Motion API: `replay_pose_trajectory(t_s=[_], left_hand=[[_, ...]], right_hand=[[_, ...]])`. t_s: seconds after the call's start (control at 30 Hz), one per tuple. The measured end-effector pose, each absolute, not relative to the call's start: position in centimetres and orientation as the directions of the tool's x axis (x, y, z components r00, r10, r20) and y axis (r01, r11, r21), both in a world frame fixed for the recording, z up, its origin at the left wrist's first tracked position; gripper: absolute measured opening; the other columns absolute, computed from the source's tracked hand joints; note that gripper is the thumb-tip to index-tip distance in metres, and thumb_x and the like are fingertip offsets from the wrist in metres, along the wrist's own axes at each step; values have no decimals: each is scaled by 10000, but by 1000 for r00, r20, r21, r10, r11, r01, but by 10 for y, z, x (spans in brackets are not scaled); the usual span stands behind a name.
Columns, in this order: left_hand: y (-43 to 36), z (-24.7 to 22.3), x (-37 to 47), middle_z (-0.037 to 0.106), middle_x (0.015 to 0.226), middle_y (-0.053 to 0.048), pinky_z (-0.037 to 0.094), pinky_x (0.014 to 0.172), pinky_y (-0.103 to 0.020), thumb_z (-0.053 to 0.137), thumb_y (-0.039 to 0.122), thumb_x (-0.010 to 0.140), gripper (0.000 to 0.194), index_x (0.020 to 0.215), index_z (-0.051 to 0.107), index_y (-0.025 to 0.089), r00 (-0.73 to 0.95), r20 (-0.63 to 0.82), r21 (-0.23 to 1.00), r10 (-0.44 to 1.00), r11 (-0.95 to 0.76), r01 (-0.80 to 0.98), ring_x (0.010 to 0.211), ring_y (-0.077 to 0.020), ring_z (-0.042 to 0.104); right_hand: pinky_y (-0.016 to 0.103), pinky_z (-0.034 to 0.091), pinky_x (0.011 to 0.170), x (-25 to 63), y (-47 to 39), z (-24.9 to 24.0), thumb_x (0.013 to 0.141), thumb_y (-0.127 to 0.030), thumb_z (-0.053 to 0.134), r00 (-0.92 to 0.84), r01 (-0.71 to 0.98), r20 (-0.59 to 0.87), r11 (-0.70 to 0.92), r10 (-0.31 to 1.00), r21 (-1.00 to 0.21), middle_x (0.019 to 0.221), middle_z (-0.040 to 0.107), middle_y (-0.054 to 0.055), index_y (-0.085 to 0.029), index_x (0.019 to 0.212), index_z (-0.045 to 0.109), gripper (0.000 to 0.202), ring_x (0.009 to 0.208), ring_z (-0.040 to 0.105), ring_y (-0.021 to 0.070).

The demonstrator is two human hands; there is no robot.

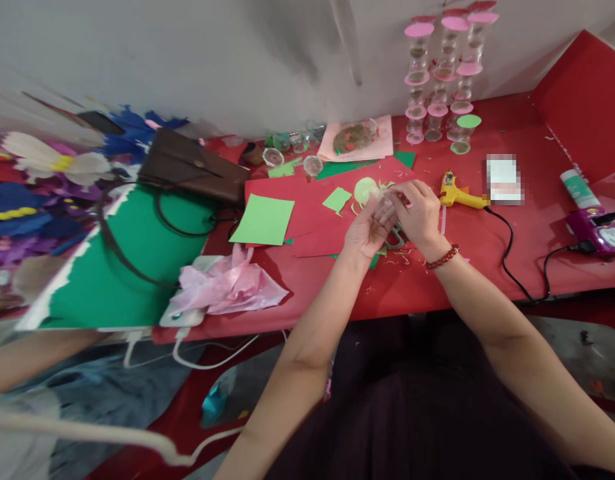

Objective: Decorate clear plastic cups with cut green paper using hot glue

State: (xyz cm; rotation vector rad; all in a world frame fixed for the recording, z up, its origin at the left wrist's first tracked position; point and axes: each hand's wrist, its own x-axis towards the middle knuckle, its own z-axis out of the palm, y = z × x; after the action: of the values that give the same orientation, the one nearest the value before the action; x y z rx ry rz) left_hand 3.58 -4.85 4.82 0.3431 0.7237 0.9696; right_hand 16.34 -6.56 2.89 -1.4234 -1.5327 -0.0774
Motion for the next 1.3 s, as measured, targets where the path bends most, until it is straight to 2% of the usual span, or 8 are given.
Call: replay_pose_trajectory(t_s=[0.13,0.3,0.47,0.6,0.73,0.8,1.0,1.3], left_hand=[[-48,52,36,795,856,-57,612,1018,-302,668,317,1008,192,1055,743,147,334,-428,560,840,536,-632,1001,-184,797],[-51,61,38,793,865,-73,605,1057,-328,628,305,1030,203,1074,733,137,295,-469,560,832,539,-629,1139,-216,778],[-54,64,38,817,1016,-104,598,1093,-363,614,294,1034,219,1131,725,132,299,-455,544,839,528,-652,1262,-249,732],[-52,62,37,809,1157,-123,581,1125,-398,632,313,1022,285,1239,705,143,309,-432,523,847,514,-680,1276,-266,724],[-48,59,35,809,1149,-110,568,1134,-398,660,320,1005,338,1294,685,147,308,-432,495,848,508,-705,1256,-265,734],[-48,58,34,813,1101,-92,570,1125,-381,666,321,1001,312,1265,696,157,309,-440,501,843,516,-695,1231,-254,746],[-52,56,33,811,975,-77,588,1092,-384,744,334,941,228,1104,742,174,352,-412,599,841,541,-591,1177,-257,760],[-55,53,36,820,959,-73,587,1087,-385,766,403,909,295,1112,755,189,375,-402,642,836,549,-536,1154,-244,767]], right_hand=[[389,560,883,164,-64,27,1031,-239,561,175,781,672,314,719,-539,979,774,65,-244,957,767,218,946,713,230],[388,558,896,161,-65,28,1027,-217,536,193,767,651,300,734,-567,1003,779,81,-236,982,771,240,976,721,238],[348,545,845,162,-65,31,1014,-197,507,298,665,621,309,725,-680,934,772,50,-230,924,717,232,878,711,194],[320,519,737,165,-65,32,1030,-291,517,400,610,561,247,724,-753,776,699,7,-236,867,660,223,714,637,158],[344,554,795,164,-65,33,975,-244,597,355,635,611,298,708,-713,988,734,46,-249,976,688,91,846,662,178],[362,573,842,162,-66,34,950,-217,628,303,644,635,338,711,-686,1099,735,56,-263,1048,706,134,931,674,191],[393,583,900,158,-70,38,966,-198,636,297,662,637,328,712,-674,947,749,38,-246,893,734,132,941,697,208],[384,578,892,157,-75,41,968,-180,640,359,651,657,327,663,-685,899,748,23,-258,842,756,189,914,707,200]])
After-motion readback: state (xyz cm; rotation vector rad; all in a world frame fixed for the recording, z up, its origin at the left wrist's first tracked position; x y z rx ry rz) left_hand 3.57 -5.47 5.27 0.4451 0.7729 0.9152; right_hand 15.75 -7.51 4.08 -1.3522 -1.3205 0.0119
